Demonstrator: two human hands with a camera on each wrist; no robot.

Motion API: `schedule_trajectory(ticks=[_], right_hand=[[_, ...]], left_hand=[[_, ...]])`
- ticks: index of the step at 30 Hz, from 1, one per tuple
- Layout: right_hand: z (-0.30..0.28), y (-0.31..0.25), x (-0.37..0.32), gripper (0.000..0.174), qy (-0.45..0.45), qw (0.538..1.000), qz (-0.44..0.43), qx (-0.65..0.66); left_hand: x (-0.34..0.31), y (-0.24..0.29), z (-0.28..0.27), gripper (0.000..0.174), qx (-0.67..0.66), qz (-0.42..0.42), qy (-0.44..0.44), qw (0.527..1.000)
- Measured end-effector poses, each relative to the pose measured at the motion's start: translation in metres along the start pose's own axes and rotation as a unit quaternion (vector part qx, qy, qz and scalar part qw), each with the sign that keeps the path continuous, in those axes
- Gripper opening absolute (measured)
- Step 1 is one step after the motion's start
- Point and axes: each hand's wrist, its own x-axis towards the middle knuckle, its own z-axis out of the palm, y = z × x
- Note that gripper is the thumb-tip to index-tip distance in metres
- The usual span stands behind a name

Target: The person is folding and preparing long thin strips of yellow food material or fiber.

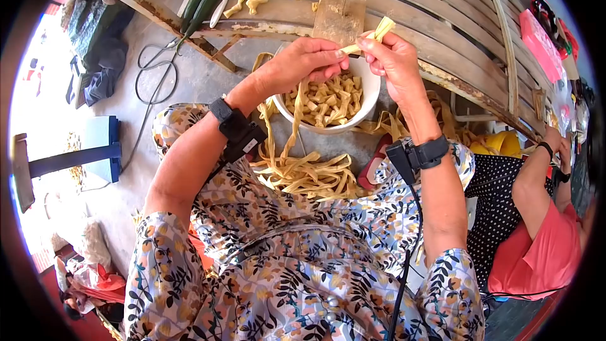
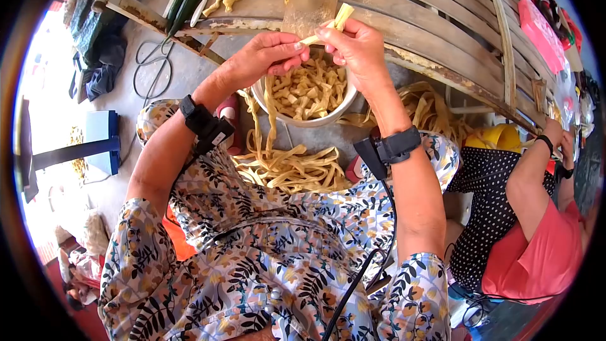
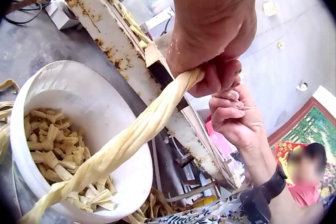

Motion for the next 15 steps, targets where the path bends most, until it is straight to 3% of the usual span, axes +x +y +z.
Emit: schedule_trajectory(ticks=[3,6,9,10,15], right_hand=[[-0.001,0.001,0.003,0.013,0.000,1.000,0.019,0.006],[-0.008,-0.006,0.011,0.015,0.040,0.999,0.003,0.000],[-0.008,-0.012,0.029,0.017,0.054,0.998,-0.042,0.017],[-0.003,-0.016,0.036,0.017,0.065,0.995,-0.073,0.019],[-0.001,-0.008,0.079,0.013,0.116,0.984,-0.113,0.077]], left_hand=[[0.000,0.001,-0.004,0.024,-0.017,-0.024,-0.008,1.000],[0.001,0.012,-0.008,0.021,0.079,0.009,0.020,0.997],[0.013,0.023,-0.023,0.017,0.177,0.050,0.103,0.978],[0.022,0.024,-0.031,0.017,0.214,0.105,0.121,0.964],[0.065,0.029,-0.049,0.019,0.280,0.151,0.260,0.912]])
